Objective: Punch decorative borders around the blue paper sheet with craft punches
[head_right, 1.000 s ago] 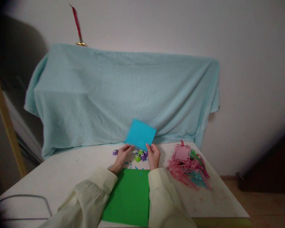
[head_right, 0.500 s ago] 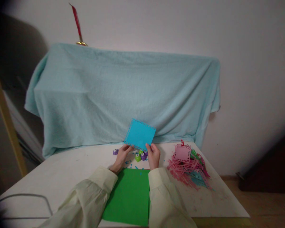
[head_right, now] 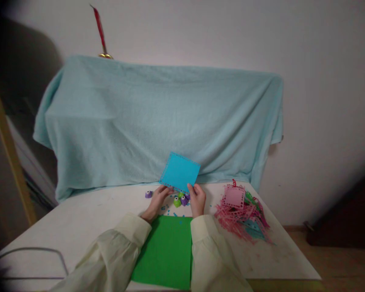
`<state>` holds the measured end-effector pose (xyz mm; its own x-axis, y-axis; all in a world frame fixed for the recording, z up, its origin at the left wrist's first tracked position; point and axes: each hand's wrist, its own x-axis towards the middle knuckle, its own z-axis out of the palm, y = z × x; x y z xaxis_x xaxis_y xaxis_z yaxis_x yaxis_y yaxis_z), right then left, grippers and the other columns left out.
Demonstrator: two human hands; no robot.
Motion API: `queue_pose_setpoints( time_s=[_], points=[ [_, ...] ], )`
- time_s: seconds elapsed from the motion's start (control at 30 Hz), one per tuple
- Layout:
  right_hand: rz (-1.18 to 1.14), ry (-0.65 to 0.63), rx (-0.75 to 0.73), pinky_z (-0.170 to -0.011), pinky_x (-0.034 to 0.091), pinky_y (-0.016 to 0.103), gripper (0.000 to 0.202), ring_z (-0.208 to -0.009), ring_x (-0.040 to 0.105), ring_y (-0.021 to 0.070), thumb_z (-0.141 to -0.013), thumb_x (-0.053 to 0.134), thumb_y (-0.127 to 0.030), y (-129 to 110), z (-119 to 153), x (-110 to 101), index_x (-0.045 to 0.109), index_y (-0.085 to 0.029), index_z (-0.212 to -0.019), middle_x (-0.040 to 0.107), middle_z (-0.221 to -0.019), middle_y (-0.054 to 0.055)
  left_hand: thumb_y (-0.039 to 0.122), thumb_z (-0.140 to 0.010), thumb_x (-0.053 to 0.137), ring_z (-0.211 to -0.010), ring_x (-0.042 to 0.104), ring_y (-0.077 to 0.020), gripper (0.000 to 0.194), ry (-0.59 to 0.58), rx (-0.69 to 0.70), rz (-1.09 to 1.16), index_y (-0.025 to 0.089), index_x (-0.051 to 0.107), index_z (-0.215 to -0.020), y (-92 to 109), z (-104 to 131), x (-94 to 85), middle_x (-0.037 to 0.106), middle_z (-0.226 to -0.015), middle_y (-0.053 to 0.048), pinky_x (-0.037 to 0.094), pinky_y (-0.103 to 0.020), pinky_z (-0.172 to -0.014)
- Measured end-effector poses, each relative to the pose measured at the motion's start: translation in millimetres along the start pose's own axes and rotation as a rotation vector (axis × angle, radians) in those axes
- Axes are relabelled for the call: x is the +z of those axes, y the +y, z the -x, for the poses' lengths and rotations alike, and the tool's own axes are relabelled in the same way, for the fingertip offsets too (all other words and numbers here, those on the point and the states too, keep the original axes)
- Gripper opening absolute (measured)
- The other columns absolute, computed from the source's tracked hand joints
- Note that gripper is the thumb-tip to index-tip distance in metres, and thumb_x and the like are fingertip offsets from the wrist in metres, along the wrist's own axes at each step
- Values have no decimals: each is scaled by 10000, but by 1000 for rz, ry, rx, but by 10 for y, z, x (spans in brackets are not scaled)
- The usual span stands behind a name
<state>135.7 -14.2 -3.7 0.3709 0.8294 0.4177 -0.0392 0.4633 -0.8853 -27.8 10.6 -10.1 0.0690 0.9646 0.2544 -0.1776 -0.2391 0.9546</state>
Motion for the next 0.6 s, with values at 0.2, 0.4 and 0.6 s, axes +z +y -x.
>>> queue_pose_setpoints(
  time_s=[0.2, 0.4, 0.6],
  points=[
    [-19, -46, 40, -628, 459, 262, 284, -627, 568, 159, -751, 656, -439, -50, 27, 38, 636, -160, -800, 633, -654, 4, 507, -743, 609, -712, 565, -169, 361, -94, 26, -153, 152, 676, -735, 149, 108, 83, 645, -702, -20, 394, -268, -691],
    [-41, -131, 67, -647, 478, 282, 278, -662, 600, 175, -750, 657, -431, -115, 51, 93, 659, -164, -828, 666, -706, 29, 581, -758, 553, -527, 411, -119, 480, -110, 47, -256, 159, 619, -540, 203, 139, 107, 487, -496, 20, 284, -259, -547],
    [-55, -181, 94, -666, 488, 294, 297, -710, 624, 194, -728, 670, -443, -157, 68, 109, 677, -170, -843, 687, -732, 39, 616, -730, 563, -503, 392, -113, 515, -116, 18, -247, 175, 528, -468, 185, 134, 99, 443, -457, 35, 292, -256, -531]
  ],
)
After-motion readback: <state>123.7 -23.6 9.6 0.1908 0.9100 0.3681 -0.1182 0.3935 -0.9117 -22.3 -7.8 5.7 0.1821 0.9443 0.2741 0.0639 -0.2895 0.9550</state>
